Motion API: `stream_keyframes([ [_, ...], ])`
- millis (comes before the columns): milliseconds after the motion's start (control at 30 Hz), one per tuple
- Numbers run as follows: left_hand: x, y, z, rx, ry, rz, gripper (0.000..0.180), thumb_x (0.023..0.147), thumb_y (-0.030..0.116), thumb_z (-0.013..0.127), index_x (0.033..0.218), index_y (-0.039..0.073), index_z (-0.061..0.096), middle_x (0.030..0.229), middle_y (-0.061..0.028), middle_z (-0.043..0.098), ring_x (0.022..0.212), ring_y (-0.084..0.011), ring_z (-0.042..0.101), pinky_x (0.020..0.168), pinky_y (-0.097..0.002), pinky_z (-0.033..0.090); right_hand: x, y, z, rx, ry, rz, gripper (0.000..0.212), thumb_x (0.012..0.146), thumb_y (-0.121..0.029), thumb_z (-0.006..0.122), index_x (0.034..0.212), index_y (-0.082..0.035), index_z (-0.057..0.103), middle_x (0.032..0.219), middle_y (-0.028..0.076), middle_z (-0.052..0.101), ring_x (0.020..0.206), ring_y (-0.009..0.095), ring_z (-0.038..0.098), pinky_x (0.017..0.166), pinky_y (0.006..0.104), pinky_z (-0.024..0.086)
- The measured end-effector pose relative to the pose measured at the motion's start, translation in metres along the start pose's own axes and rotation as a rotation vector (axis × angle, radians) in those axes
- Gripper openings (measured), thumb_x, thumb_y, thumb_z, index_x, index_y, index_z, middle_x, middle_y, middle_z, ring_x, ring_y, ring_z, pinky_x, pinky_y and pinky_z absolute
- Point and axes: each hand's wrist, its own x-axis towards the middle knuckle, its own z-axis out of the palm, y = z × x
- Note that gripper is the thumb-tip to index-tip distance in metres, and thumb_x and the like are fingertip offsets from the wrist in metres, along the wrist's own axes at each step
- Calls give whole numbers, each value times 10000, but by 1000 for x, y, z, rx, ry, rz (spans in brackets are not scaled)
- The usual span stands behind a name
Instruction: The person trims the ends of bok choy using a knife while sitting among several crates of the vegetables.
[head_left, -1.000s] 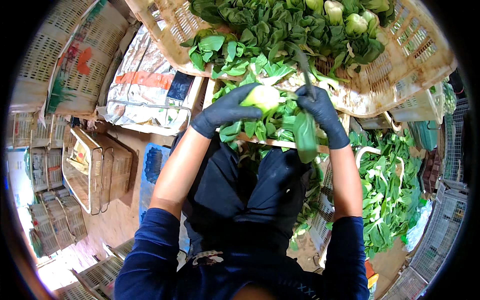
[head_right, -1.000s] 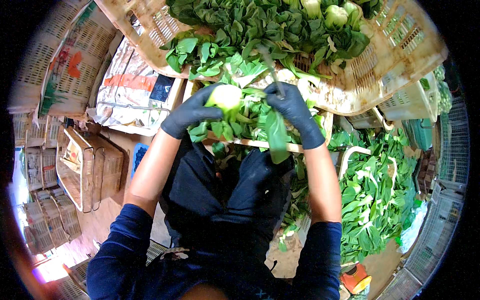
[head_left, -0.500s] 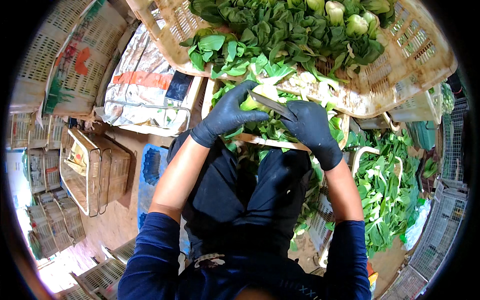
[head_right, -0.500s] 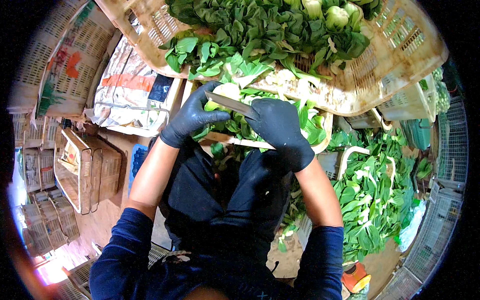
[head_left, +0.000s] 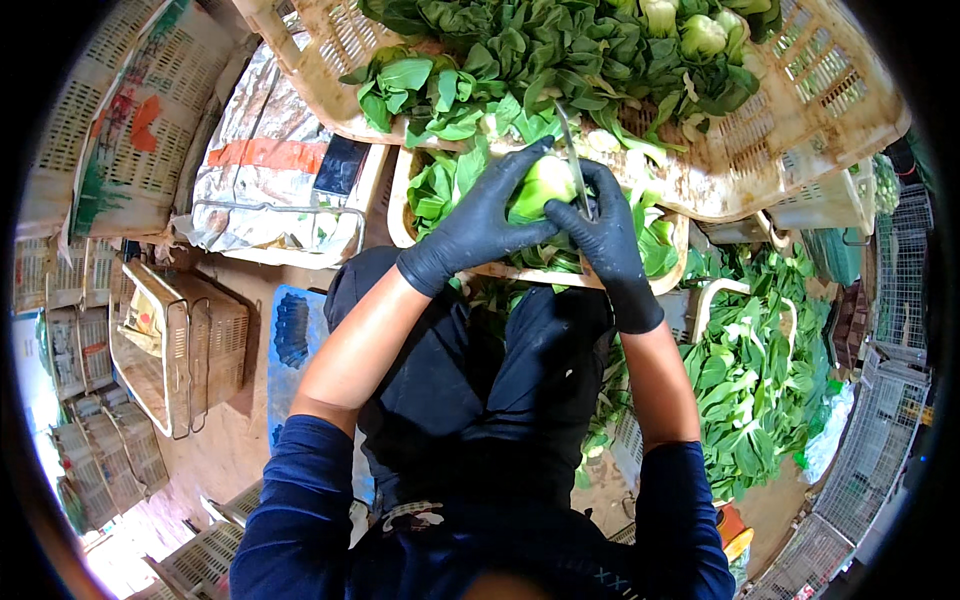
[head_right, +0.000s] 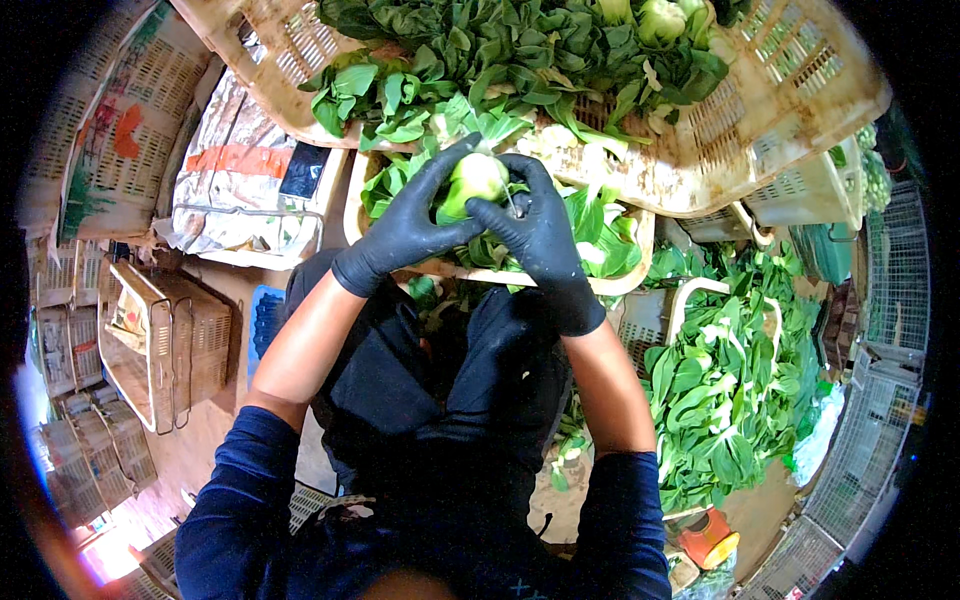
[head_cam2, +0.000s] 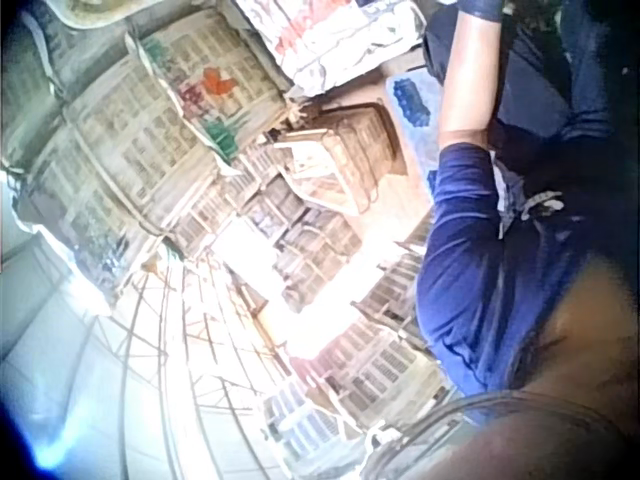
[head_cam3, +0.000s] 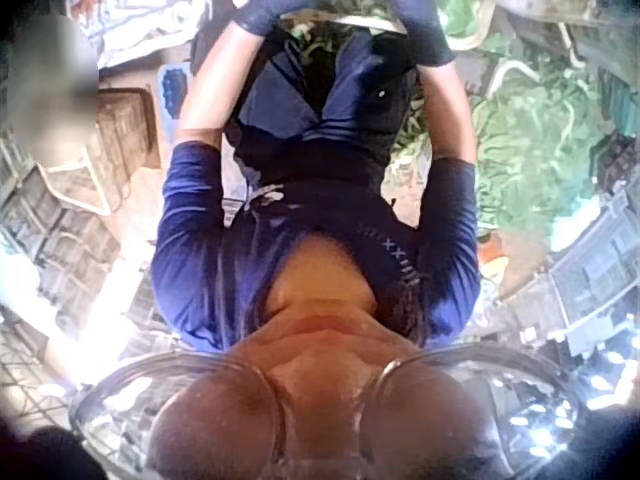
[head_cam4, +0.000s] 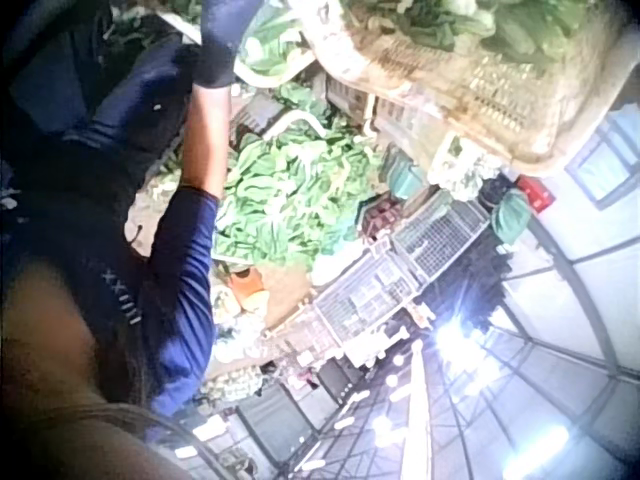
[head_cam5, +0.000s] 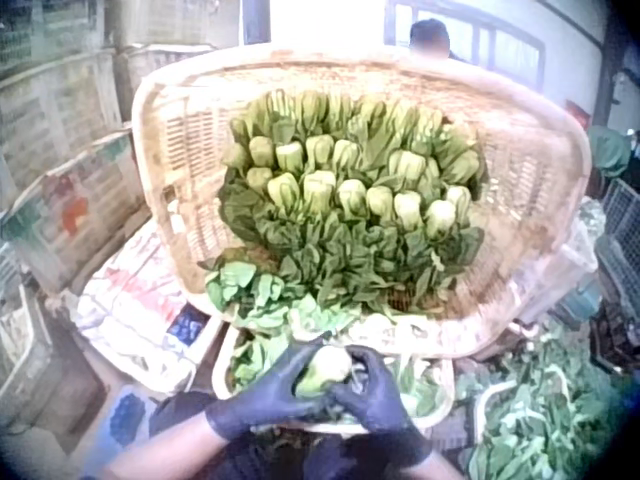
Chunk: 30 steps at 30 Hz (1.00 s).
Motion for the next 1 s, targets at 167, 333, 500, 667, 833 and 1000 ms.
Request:
stream_keyframes([
  [167,5,-3,-12,-458,1,-329,355,794,88,616,1140,38,554,977,-40,587,904,-112,535,808,-242,432,-3,23,-38,453,-168,232,569,716,-180,665,1210,20,466,1073,89,572,972,165,550,861,296,435],
  [333,-2,-45,-18,-287,205,-348,283,790,55,609,1071,35,586,952,-42,618,841,-107,566,749,-247,457,-30,48,-72,445,-33,250,535,751,-187,575,1232,8,446,986,72,565,783,122,546,635,264,476],
  [500,-7,-36,-27,433,-80,-208,483,747,268,665,1168,64,543,1065,-182,591,957,-300,579,844,-366,445,-122,102,-259,175,663,335,187,823,-261,562,956,-130,547,784,2,560,630,118,528,564,226,458],
  [667,38,-38,-94,658,684,111,520,711,194,715,1134,-16,498,1020,-202,561,956,-336,544,822,-386,436,-211,34,-378,816,419,-221,582,858,-390,535,1297,-33,399,782,24,567,571,82,465,520,234,421],
  [833,82,-121,-159,770,540,-424,580,684,267,698,1146,-9,480,1066,-267,526,979,-403,526,838,-418,438,-199,61,-353,627,836,-67,478,910,-352,435,1252,-18,424,1209,100,535,508,79,469,438,187,390],
  [1000,64,-137,-173,824,507,-250,494,656,165,682,1108,18,548,1030,-196,601,959,-313,582,815,-361,462,-119,28,-271,511,789,105,348,882,-328,480,1115,-72,510,1045,49,599,579,73,471,453,191,384],
])
